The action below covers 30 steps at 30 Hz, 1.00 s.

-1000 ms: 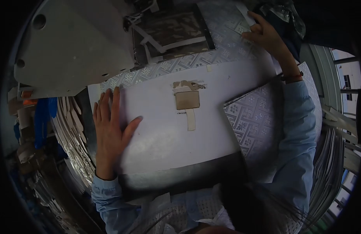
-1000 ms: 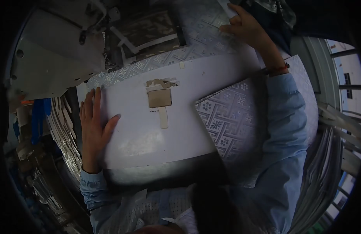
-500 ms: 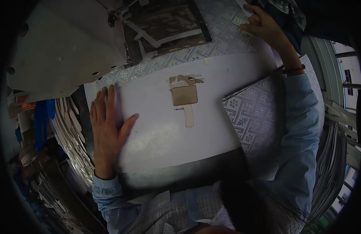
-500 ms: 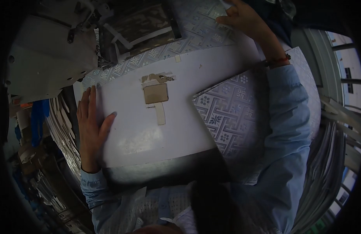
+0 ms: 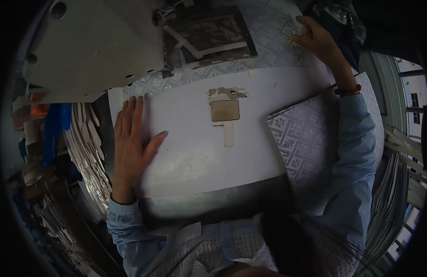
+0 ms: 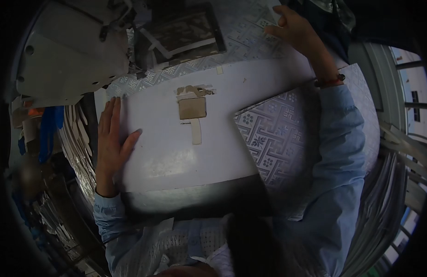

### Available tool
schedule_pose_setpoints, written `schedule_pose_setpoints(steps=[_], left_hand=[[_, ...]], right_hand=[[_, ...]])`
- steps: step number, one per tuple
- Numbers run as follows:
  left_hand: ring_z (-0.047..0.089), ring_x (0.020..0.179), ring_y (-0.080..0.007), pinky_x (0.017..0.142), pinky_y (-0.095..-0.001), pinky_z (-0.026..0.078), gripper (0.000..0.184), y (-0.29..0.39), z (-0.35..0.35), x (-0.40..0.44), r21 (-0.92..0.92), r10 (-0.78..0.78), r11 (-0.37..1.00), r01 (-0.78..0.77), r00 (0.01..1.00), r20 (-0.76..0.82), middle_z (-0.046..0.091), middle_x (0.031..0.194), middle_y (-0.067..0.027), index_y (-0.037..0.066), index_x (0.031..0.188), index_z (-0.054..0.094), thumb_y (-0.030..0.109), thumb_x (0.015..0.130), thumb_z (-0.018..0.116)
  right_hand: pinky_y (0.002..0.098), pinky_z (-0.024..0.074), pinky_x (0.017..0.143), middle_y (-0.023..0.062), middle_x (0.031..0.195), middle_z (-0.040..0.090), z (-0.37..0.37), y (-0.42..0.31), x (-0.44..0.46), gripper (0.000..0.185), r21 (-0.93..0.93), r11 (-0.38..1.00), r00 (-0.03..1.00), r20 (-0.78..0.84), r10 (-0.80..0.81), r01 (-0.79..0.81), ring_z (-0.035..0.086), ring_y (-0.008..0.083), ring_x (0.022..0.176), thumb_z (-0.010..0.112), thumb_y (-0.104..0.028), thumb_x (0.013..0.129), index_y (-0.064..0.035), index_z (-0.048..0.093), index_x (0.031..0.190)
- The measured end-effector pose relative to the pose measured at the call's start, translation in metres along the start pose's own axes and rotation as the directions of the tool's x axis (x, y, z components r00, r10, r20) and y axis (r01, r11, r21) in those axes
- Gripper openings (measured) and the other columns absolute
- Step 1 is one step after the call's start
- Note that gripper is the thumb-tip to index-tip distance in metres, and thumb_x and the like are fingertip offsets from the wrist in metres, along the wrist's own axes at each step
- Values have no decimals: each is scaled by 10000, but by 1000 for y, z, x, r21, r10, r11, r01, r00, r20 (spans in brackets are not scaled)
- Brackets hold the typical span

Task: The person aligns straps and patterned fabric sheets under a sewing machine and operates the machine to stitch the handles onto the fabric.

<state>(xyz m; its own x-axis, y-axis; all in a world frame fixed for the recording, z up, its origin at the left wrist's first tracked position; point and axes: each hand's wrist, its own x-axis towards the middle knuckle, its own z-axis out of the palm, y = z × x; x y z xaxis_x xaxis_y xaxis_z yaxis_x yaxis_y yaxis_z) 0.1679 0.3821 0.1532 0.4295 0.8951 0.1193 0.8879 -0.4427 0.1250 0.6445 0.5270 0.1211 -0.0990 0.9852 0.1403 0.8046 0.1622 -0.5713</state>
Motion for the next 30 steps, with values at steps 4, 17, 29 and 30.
schedule_pose_setpoints(steps=[4,17,29,30], left_hand=[[348,1391,-453,1140,-556,276,801,-1,5,-5,54,-29,998,31,999,-34,373,1490,-270,39,1505,334,481,905,630],[668,975,-374,891,-471,517,487,-102,-54,-60,-110,-394,919,379,865,-311,672,1116,-223,66,1365,522,265,933,624],[672,1017,-384,870,-412,543,448,-183,-72,42,152,-668,711,686,727,-160,674,1163,-220,24,1296,591,69,855,654],[672,1017,-384,870,-412,543,448,-180,-78,32,156,-666,713,684,730,-155,674,1163,-220,24,1296,591,69,855,654]], right_hand=[[224,417,628,-37,804,495,-1,13,0,604,91,996,999,41,-1,-2,462,58,700,756,-231,879,5,495,1369],[227,405,647,-39,788,463,8,87,30,539,176,982,993,74,-89,74,438,65,713,715,-120,884,10,514,1366],[315,479,679,111,880,610,-34,-25,-18,467,-197,954,974,69,-217,226,593,210,748,741,-163,822,-13,588,1237],[315,479,679,111,880,610,-35,-45,-27,467,-194,956,975,70,-211,221,593,210,748,741,-163,822,-13,588,1237]])
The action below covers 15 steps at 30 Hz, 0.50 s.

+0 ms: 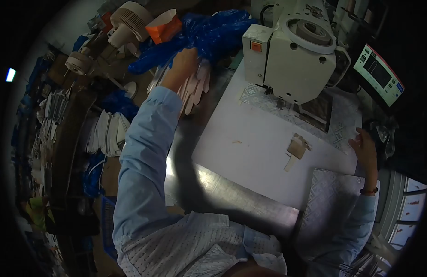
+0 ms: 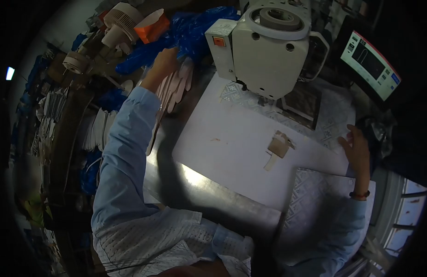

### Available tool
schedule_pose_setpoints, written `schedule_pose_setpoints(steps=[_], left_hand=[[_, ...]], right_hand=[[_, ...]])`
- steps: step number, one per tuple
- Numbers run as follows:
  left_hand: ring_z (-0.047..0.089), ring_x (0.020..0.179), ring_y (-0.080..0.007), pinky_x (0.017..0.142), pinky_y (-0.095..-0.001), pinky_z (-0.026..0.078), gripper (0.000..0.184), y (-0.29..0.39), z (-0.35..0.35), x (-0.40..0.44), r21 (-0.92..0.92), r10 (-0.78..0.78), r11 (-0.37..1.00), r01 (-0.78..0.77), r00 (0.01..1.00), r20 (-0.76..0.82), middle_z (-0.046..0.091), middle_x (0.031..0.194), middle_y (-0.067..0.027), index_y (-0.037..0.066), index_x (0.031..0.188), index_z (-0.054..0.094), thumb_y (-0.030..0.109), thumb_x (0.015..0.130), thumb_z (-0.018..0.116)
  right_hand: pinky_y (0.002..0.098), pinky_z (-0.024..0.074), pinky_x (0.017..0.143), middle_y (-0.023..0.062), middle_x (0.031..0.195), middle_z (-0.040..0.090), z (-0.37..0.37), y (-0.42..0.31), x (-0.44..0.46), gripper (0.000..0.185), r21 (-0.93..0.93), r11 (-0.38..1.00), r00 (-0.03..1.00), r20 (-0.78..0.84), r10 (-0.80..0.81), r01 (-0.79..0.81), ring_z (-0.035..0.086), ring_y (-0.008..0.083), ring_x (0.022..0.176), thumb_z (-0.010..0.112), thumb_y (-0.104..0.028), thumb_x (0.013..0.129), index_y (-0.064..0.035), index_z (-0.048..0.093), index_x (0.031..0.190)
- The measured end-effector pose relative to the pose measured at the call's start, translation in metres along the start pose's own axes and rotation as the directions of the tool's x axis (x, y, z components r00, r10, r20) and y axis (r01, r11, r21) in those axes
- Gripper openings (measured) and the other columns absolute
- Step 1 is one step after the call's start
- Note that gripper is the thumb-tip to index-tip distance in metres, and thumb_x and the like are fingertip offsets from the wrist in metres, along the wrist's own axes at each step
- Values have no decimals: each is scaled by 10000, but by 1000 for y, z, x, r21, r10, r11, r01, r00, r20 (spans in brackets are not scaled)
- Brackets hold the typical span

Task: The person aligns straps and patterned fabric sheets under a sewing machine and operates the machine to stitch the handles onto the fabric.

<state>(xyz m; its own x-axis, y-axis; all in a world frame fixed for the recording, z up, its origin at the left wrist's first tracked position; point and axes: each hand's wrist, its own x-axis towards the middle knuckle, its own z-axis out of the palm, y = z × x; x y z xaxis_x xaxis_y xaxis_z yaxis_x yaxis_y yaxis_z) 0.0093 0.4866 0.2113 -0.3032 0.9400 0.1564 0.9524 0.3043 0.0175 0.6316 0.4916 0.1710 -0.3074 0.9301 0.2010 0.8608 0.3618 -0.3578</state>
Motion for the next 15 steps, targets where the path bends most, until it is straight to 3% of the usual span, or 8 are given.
schedule_pose_setpoints(steps=[3,6,7,8,12,13,14,15], left_hand=[[697,857,-348,767,-403,567,492,-15,-30,-48,-41,122,992,-121,992,36,707,1046,-189,30,1317,578,34,829,645],[688,722,-284,649,-379,572,489,24,-88,-146,35,260,965,-261,965,43,717,929,-154,54,1322,571,-5,838,608],[630,628,-236,560,-356,541,481,28,-90,-178,49,484,875,-482,872,-73,638,724,-124,43,1338,513,-46,865,539],[593,620,-194,562,-311,528,526,49,-104,-213,65,532,846,-529,845,-56,599,701,-98,37,1364,504,-27,846,569],[576,671,-159,588,-292,516,672,99,-164,-285,32,798,589,-807,588,131,578,734,-50,9,1403,488,36,750,644],[600,689,-150,597,-307,526,656,99,-173,-286,-84,822,567,-819,557,117,605,768,-55,16,1393,507,21,761,682],[600,689,-150,597,-307,526,656,98,-180,-284,-91,837,545,-834,535,113,605,768,-55,16,1393,507,21,761,682],[643,763,-161,630,-303,549,629,96,-186,-281,-193,782,618,-762,621,49,646,854,-81,14,1382,518,18,779,697]], right_hand=[[319,491,680,105,911,618,-11,-80,-10,449,51,990,991,-15,-133,134,606,223,742,726,-124,837,-20,590,1251],[340,521,693,113,964,607,-4,-168,-18,492,316,858,853,207,-479,405,634,234,801,731,-166,851,-60,575,1306],[334,524,693,107,983,604,5,-193,-19,546,399,783,785,206,-584,478,626,232,782,742,-153,838,-61,550,1341],[343,526,693,106,990,587,14,-218,-20,588,437,722,747,152,-647,536,619,236,775,741,-168,839,-77,519,1376],[360,508,652,89,958,533,57,-296,-22,479,381,503,566,-68,-822,776,587,225,710,707,-200,866,-90,539,1301],[357,500,639,76,929,530,66,-303,-24,373,277,435,481,-126,-868,857,579,216,692,698,-211,873,-77,595,1206],[357,500,639,76,929,530,69,-304,-27,373,267,458,502,-122,-856,848,579,216,692,698,-211,873,-77,595,1206],[353,496,636,64,915,533,71,-304,-32,267,375,407,490,-157,-858,833,581,207,691,686,-208,887,-74,611,1105]])
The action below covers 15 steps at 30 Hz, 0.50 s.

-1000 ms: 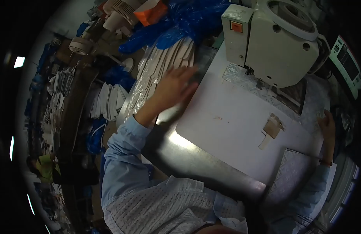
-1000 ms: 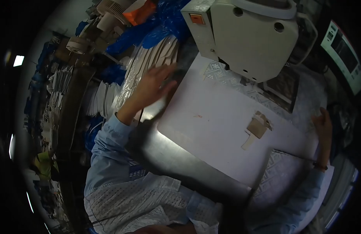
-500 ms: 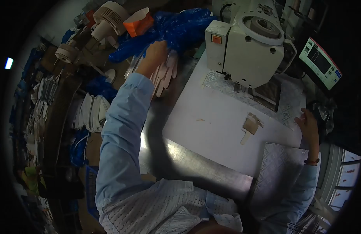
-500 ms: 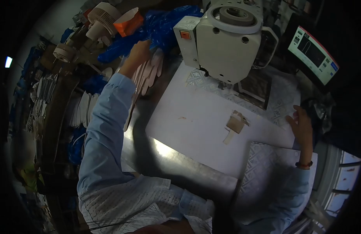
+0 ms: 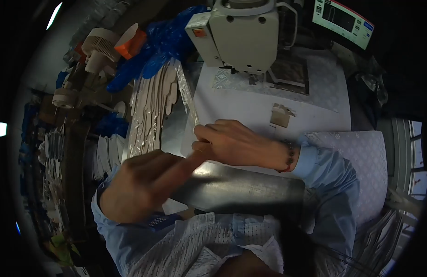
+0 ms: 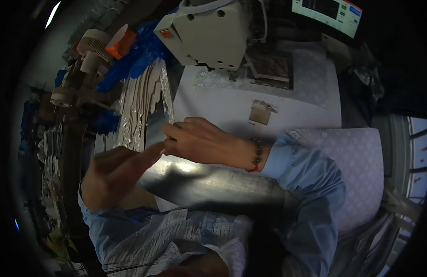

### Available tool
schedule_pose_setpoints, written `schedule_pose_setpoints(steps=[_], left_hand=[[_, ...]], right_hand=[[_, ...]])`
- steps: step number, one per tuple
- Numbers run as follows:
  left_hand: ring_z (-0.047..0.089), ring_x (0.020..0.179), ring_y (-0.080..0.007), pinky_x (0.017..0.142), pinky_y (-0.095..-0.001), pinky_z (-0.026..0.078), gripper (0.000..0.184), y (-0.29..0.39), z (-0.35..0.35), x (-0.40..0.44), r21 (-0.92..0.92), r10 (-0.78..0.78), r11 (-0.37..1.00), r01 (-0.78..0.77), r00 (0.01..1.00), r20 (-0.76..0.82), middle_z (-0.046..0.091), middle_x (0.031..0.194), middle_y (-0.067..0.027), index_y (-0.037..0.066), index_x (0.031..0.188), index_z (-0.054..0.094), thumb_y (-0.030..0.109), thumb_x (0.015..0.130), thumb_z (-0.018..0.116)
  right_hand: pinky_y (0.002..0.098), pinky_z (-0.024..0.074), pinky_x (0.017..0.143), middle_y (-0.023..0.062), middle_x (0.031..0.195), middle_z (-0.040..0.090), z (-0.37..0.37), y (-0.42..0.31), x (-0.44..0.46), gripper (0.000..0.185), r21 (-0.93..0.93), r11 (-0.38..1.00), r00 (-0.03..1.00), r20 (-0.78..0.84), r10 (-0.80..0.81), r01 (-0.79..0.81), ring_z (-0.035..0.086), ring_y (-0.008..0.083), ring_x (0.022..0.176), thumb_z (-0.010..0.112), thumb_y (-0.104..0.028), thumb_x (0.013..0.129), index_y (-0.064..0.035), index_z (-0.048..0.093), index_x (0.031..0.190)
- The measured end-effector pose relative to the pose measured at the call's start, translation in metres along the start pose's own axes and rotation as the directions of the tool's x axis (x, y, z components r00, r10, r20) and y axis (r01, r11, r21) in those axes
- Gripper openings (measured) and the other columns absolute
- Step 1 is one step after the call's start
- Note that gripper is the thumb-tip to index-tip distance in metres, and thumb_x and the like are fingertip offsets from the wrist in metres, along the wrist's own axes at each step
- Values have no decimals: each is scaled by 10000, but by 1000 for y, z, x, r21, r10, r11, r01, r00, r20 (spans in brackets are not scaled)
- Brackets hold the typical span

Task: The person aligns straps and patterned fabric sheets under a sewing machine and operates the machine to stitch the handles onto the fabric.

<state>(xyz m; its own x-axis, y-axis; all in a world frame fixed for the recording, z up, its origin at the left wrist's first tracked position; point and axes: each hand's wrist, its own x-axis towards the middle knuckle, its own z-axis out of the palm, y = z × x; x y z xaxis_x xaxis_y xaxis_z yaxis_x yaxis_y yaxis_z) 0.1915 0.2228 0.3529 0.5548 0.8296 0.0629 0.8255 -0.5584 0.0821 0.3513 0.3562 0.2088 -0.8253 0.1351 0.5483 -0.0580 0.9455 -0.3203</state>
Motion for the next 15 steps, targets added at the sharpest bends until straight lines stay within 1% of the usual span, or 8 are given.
schedule_pose_setpoints(steps=[1,2,4,5,6,8,10,15], left_hand=[[686,837,-172,664,-300,571,603,-5,-4,-2,-116,-98,989,90,993,-69,688,941,-108,13,1372,529,16,798,712],[697,1031,-242,777,-317,605,698,-22,3,-5,-306,-54,952,-11,978,-202,658,1192,-205,16,1443,429,60,823,747],[646,1146,-296,854,-347,603,823,-45,27,13,-747,-225,536,-393,786,-575,578,1321,-249,12,1507,284,161,851,758],[631,1167,-308,916,-360,571,900,-51,37,27,-800,-351,394,-452,731,-586,568,1336,-243,2,1535,161,297,897,722],[631,1167,-308,916,-360,571,900,-48,52,43,-802,-348,382,-459,733,-585,568,1336,-243,2,1535,161,297,897,722],[618,1189,-282,998,-362,515,719,-35,80,75,-898,-424,7,-441,812,-402,591,1319,-215,-22,1512,238,329,989,586],[647,1120,-268,1029,-398,498,586,-28,92,88,-982,-247,-6,-188,952,-181,629,1235,-230,-56,1478,305,280,1034,489],[672,1000,-211,919,-342,531,454,-14,129,107,-998,-60,-67,-8,998,-4,675,1116,-171,-79,1428,389,202,1071,377]], right_hand=[[349,492,632,51,901,536,1,-4,-3,176,119,993,999,-33,-21,25,582,198,689,674,-204,901,-70,628,1005],[362,482,607,54,829,558,1,-11,-7,130,140,990,996,-86,10,2,593,211,658,651,-172,926,-49,636,885],[365,476,594,70,810,573,-5,-19,-19,141,242,967,981,-153,117,-78,597,222,643,640,-162,934,-34,636,875],[367,469,580,86,790,587,-8,-23,-26,154,357,925,955,-207,214,-130,601,233,627,629,-151,943,-19,637,865],[367,469,580,86,790,587,-7,-24,-31,154,351,925,953,-203,225,-143,601,233,627,629,-151,943,-19,637,865],[365,461,555,106,754,612,-6,-23,-40,192,457,854,911,-188,367,-249,609,235,604,634,-150,941,10,634,835],[371,473,570,118,742,624,-15,-30,-47,216,492,799,879,-128,459,-346,624,266,617,612,-171,958,7,634,837],[354,494,582,120,722,648,-43,-27,-88,243,639,592,779,18,627,-491,649,242,626,604,-213,977,-4,663,868]])
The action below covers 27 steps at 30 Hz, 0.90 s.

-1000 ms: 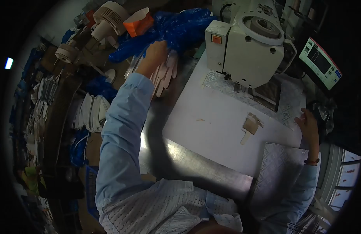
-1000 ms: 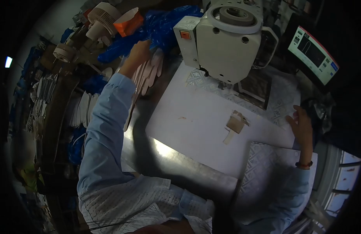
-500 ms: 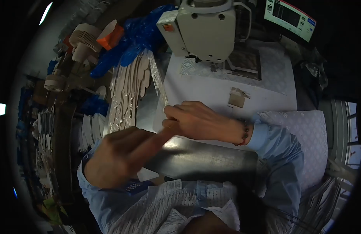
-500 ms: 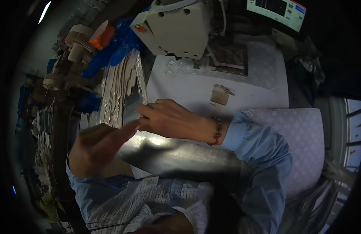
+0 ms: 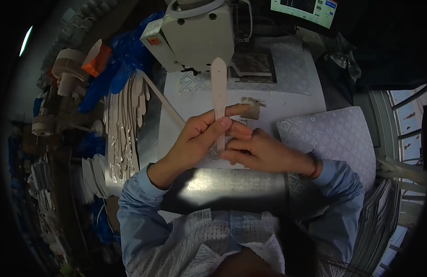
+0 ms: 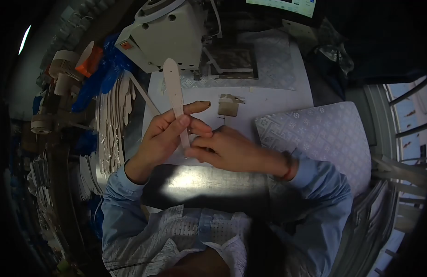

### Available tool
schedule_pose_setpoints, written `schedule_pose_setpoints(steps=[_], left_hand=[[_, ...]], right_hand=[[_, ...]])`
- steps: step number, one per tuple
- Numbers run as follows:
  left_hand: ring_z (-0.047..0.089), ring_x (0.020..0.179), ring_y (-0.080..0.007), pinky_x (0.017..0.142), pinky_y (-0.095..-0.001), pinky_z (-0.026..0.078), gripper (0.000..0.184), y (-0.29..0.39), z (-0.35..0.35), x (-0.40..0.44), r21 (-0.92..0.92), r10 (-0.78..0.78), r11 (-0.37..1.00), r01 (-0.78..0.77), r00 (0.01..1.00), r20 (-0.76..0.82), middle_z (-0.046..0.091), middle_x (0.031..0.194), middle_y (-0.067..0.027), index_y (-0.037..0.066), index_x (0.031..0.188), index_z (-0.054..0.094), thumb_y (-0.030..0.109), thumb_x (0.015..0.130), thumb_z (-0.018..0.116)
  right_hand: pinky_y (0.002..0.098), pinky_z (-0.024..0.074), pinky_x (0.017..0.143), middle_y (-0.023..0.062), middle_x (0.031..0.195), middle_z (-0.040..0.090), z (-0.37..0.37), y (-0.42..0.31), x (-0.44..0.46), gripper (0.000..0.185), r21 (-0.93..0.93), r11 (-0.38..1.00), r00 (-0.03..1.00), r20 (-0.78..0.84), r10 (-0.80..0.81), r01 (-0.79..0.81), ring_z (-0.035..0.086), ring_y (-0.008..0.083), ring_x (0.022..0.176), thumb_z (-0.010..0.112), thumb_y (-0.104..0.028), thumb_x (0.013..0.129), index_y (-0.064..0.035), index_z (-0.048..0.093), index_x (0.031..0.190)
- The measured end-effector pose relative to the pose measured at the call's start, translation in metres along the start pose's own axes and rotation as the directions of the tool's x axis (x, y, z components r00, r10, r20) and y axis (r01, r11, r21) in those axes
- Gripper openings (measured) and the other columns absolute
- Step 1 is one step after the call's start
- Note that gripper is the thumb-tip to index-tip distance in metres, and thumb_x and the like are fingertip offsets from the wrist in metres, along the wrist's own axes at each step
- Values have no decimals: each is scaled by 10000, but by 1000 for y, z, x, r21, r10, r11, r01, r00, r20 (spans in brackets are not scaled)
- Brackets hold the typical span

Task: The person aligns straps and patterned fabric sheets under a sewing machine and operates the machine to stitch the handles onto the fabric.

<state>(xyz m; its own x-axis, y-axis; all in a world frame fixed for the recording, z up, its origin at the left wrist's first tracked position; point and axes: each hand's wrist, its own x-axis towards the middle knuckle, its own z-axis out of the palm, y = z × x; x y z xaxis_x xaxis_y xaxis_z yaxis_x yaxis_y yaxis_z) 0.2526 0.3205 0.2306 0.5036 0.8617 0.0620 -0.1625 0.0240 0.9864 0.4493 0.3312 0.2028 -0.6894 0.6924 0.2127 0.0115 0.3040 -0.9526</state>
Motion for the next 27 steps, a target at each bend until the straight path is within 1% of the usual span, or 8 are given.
schedule_pose_setpoints(steps=[2,7,11,14,15,19,22,27], left_hand=[[689,899,-178,844,-302,551,450,-6,-3,4,-32,-1,999,1,1000,9,686,1061,-147,-81,1425,393,201,1075,366],[441,547,-69,565,-218,411,441,-15,3,19,-247,-216,932,263,955,203,615,825,-68,-60,1426,411,212,1088,336],[386,537,-62,536,-215,357,440,-39,-8,19,-283,-273,904,320,943,193,596,804,-56,-27,1445,408,221,1091,328],[499,633,-85,616,-217,435,442,-51,-25,7,-44,-408,909,416,905,118,624,880,-93,-2,1454,415,236,1089,338],[552,733,-118,679,-236,474,428,-53,-30,8,378,-154,917,129,987,37,632,943,-108,35,1455,432,218,1071,386],[605,1078,-224,865,-310,536,454,-38,-47,39,950,457,187,-248,878,139,611,1191,-135,112,1400,523,129,948,563],[576,1135,-247,889,-338,540,483,-51,-53,60,869,340,-186,-459,800,495,577,1278,-101,136,1313,597,86,834,627],[604,1123,-254,920,-337,545,445,-82,-64,63,921,339,-126,-369,857,389,601,1256,-100,105,1237,640,87,793,644]], right_hand=[[306,510,592,84,741,672,-52,-22,-3,220,-273,961,957,264,117,-42,647,152,636,630,-226,970,-18,690,928],[204,474,611,6,792,654,-81,-30,34,241,-28,999,943,-331,-34,27,601,61,684,638,-242,968,-29,692,1064],[190,475,621,-3,799,668,-101,6,60,263,-32,999,969,-248,23,-32,603,52,686,641,-284,966,-37,697,1038],[189,478,632,-3,820,675,-132,27,66,271,-81,987,909,-407,96,-140,600,44,684,639,-302,968,-43,699,1023],[189,479,634,-2,819,677,-133,33,67,279,-49,983,911,-385,146,-178,601,43,686,644,-312,964,-44,701,1016],[187,476,628,-4,812,674,-126,55,78,293,-30,967,921,-313,232,-253,596,40,685,659,-326,952,-41,699,1005],[191,476,629,4,823,674,-119,78,90,251,24,945,914,-246,322,-327,600,45,695,672,-280,941,-38,694,1000],[247,510,670,61,854,682,-106,107,110,239,-43,952,919,-277,281,-304,634,108,720,663,-218,927,-10,674,1046]])
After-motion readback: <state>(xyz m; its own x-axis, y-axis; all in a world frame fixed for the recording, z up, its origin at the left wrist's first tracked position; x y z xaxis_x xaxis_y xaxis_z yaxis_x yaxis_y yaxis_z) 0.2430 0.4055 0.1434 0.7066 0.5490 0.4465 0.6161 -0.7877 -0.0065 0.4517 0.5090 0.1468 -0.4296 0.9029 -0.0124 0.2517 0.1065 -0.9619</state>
